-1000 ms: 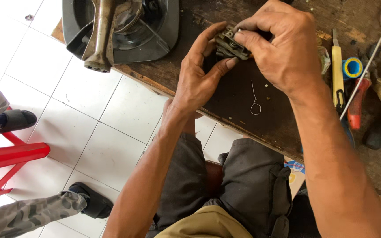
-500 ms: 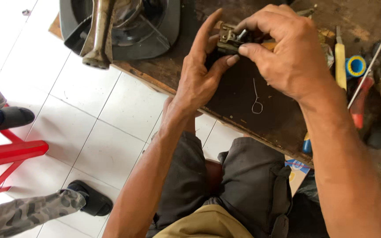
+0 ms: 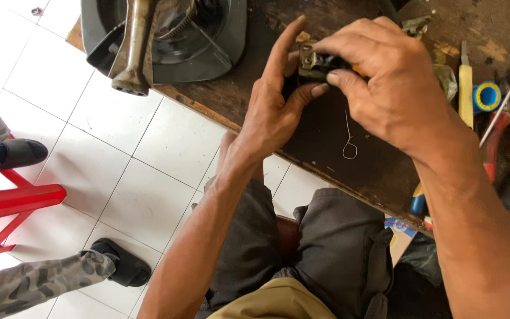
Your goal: The person disassembles a small mechanical component on a workbench, using a screwdriver to remove screws and separate parts. They then reassemble the component by hand, aligning and fitting the pieces together.
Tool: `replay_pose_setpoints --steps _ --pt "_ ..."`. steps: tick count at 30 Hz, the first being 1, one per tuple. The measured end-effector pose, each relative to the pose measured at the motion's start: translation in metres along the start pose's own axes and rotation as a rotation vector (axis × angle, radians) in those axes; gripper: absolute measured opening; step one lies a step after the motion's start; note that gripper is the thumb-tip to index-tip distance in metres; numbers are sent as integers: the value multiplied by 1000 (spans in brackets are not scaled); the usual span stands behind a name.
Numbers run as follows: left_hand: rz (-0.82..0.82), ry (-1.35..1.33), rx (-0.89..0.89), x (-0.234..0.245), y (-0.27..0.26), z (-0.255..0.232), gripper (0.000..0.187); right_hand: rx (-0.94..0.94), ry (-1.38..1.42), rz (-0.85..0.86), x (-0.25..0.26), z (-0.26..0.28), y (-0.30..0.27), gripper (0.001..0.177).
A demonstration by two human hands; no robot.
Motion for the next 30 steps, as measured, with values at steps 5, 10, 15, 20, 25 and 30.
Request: replay_pose_setpoints --steps 5,10,15,20,25,30 --pt "-5 -71 32 -5 3 0 79 25 -71 30 -1 -2 4 42" --pt "1 -65 -6 -5 1 -7 74 9 -106 52 -4 -6 2 42" --pt "0 27 38 -4 3 -5 69 -92 8 62 -5 -15 3 38" --pt "-10 1 1 -3 -2 2 77 -130 54 37 -3 -17 -2 40" --pt "-11 -13 -10 -6 0 0 76 -117 -19 33 -4 -18 1 40" --pt "-25 20 -17 -6 -3 3 80 -99 -116 48 -3 -4 -2 39"
Point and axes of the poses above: each hand's wrist, its own y-axis towards the middle knuckle, its own x-axis out of the back of the hand, z = x × y, the point moved 6 cm from there along y, towards the middle knuckle, and after that the axes turned 8 degrees about -z, right-handed, at the moved point
